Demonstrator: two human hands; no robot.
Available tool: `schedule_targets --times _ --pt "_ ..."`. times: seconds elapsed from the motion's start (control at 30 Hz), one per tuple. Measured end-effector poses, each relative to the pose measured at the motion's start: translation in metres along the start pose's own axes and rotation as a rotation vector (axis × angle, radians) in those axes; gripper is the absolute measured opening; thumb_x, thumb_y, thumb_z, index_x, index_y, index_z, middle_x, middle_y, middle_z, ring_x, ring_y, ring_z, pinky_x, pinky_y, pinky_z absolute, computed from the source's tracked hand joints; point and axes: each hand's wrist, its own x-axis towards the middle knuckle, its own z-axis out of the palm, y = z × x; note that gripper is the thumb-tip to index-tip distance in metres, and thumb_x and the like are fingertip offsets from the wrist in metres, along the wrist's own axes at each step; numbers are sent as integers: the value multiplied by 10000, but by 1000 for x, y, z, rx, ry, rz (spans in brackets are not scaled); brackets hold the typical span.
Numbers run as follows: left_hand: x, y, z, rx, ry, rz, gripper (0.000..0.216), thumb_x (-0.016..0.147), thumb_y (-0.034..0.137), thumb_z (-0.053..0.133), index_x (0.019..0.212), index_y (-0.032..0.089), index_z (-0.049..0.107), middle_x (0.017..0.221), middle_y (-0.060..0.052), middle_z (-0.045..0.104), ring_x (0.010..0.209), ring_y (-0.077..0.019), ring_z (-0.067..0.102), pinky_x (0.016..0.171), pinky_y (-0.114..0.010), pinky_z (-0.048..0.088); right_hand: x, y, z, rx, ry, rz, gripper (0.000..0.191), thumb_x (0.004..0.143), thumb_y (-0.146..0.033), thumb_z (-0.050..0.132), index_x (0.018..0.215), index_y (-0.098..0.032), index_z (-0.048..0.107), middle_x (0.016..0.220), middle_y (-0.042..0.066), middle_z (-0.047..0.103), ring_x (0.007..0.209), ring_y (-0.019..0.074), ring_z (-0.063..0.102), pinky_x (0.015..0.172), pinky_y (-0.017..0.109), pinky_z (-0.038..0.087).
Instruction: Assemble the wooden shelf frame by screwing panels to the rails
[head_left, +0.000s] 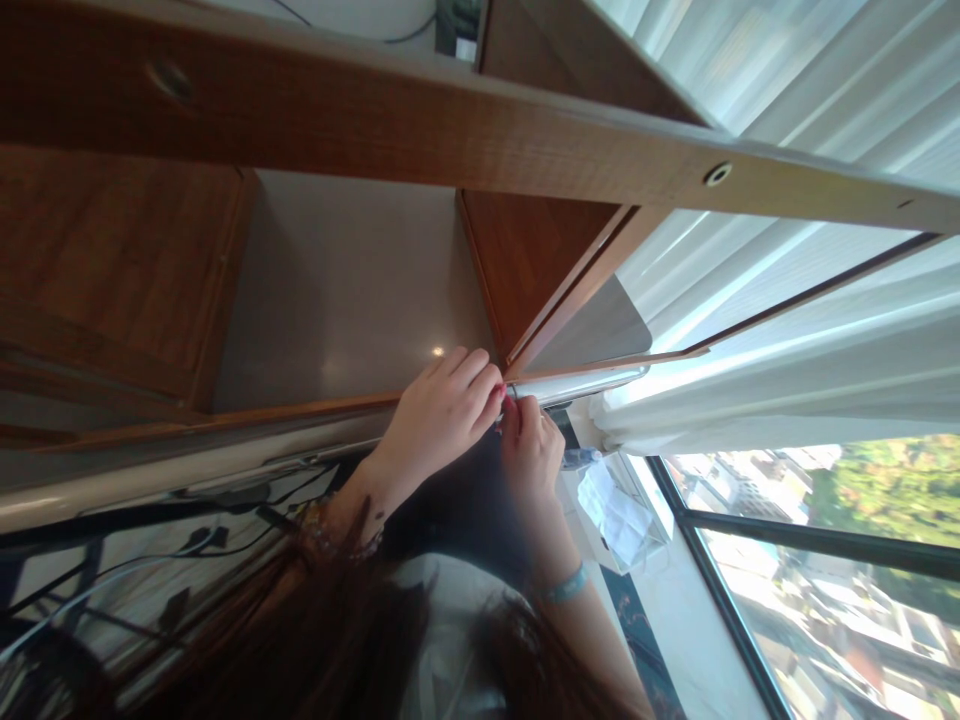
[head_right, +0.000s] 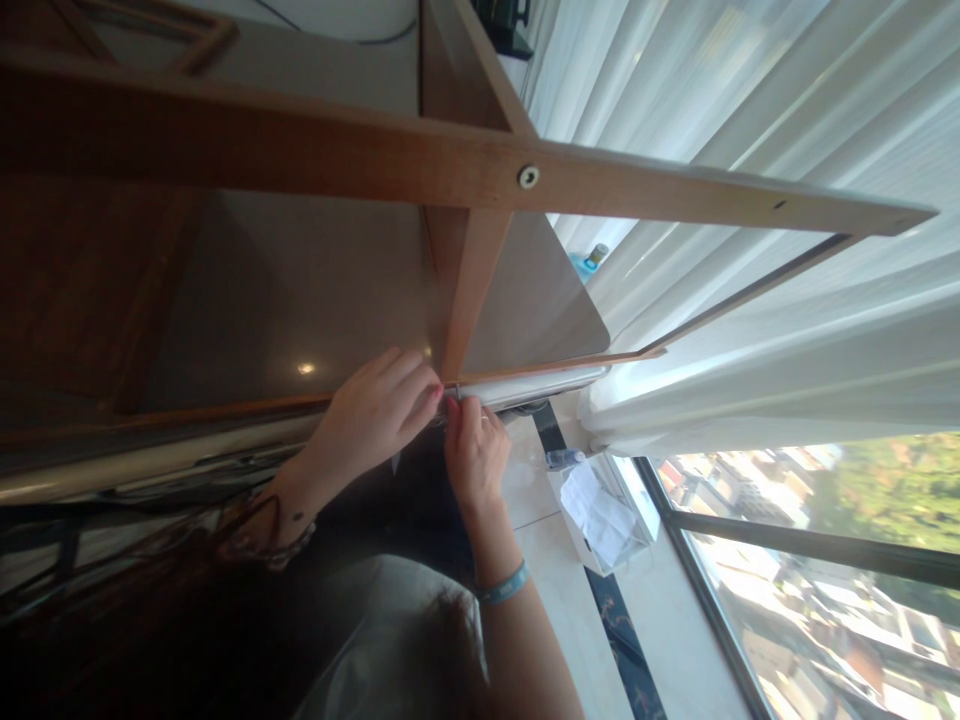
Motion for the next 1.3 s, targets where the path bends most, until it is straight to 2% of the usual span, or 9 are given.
schedule_targets --times 0.13,0.33,0.47,0.57,0.67,0.87,1.0,1.17,1.3 --pt "0 0 0 -6 -16 -6 231 984 236 387 836 172 551 860 -58 567 847 -218 516 740 -352 412 1 -17 -3 264 -25 147 359 1004 -405 369 716 -216 470 601 -10 522 550 131 465 563 254 322" --pt "0 0 -4 -76 -38 -18 288 1000 265 333 807 176 528 848 -57 554 837 -217 507 749 -351 408 6 -38 -9 1144 -222 529 449 945 -566 414 663 -217 406 575 -45 383 506 97 333 485 226 337" --pt "0 0 -4 -63 -57 -11 306 1008 299 331 817 169 531 872 -70 563 854 -224 510 758 -349 407 11 -39 -8 1364 -308 629 409 907 -562 473 685 -235 373 582 -72 257 471 88 182 426 226 256" --pt "-1 -1 -3 -2 -60 12 286 1006 300 364 821 169 538 874 -73 569 851 -225 515 733 -344 397 11 -38 -8 1317 -323 630 418 907 -590 457 699 -230 408 583 -65 313 471 89 238 435 228 267" --pt "-1 -2 -1 23 -53 7 255 999 294 402 822 170 537 875 -65 564 846 -220 518 707 -338 390 6 -31 -9 1092 -187 539 366 927 -574 457 851 -218 496 635 -42 495 533 102 431 513 225 365" --pt "-2 -3 1 26 -31 -3 235 991 296 432 827 169 543 881 -58 564 855 -218 523 708 -341 394 4 -2 -17 120 -23 -5 283 943 -470 524 1043 -208 562 675 -8 625 657 159 574 650 266 381" --pt "-2 -2 1 28 -18 -9 269 999 322 410 818 173 541 878 -58 564 853 -220 525 703 -343 390 15 2 -26 -162 -19 -174 317 1008 -434 401 922 -208 607 644 22 617 642 171 558 633 282 332" --pt "-2 -2 1 -16 -19 -8 286 999 340 402 814 172 540 870 -63 562 860 -223 524 713 -345 398 22 -7 -30 -85 -14 -115 388 1010 -406 372 726 -205 545 601 21 566 586 154 510 589 280 290" --pt "-2 -3 1 -33 -29 -3 275 1000 319 390 824 172 541 876 -68 560 863 -225 519 727 -351 404 19 -13 -25 483 -94 242 405 979 -498 415 704 -208 479 530 -37 496 496 110 450 534 248 307"
